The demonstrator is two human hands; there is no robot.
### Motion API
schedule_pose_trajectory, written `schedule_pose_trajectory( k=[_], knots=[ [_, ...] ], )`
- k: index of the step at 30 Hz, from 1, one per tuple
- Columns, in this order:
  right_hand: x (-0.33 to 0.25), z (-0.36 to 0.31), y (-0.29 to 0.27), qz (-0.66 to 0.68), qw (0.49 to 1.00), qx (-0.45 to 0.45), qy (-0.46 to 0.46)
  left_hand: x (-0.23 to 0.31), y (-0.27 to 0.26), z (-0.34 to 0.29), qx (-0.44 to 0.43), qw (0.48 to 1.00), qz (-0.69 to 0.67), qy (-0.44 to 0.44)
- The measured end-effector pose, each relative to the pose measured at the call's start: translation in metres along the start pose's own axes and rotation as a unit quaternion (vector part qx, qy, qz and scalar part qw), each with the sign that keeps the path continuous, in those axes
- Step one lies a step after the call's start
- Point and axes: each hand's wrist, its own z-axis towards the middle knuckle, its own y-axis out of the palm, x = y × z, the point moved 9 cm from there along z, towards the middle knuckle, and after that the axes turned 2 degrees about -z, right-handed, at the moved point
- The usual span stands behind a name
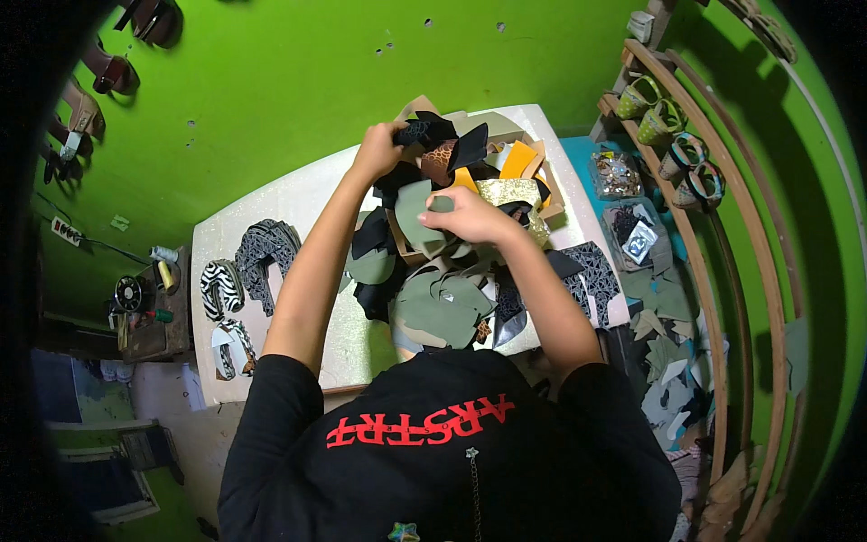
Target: Sorting and arranging various patterned and solid-colored material pieces for shoe assembly.
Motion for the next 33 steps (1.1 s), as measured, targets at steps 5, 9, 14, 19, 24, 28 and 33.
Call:
schedule_pose_trajectory(
  k=[5, 9, 14, 19, 24, 28, 33],
  knots=[
    [-0.027, -0.045, 0.035, -0.058, 0.970, -0.221, -0.084, 0.004, 0.005, 0.000, -0.014, 1.000, 0.002, -0.006],
    [0.011, -0.042, 0.076, -0.192, 0.955, -0.207, -0.090, 0.009, 0.006, -0.003, -0.022, 1.000, 0.009, -0.020],
    [0.046, -0.038, 0.066, -0.389, 0.920, -0.031, 0.016, 0.009, 0.005, -0.010, -0.015, 1.000, 0.000, 0.004],
    [-0.018, -0.046, 0.079, -0.299, 0.950, -0.025, -0.090, 0.006, 0.000, -0.012, 0.018, 1.000, 0.008, 0.014],
    [-0.017, -0.040, 0.094, -0.308, 0.922, 0.081, -0.221, 0.024, 0.002, -0.020, 0.035, 0.996, 0.058, 0.052],
    [0.010, -0.020, 0.017, -0.294, 0.931, 0.213, -0.043, 0.035, 0.006, -0.036, 0.039, 0.991, 0.070, 0.105],
    [0.070, 0.026, 0.000, -0.388, 0.914, 0.115, 0.009, 0.009, 0.013, -0.048, 0.081, 0.989, 0.079, 0.095]
  ],
)
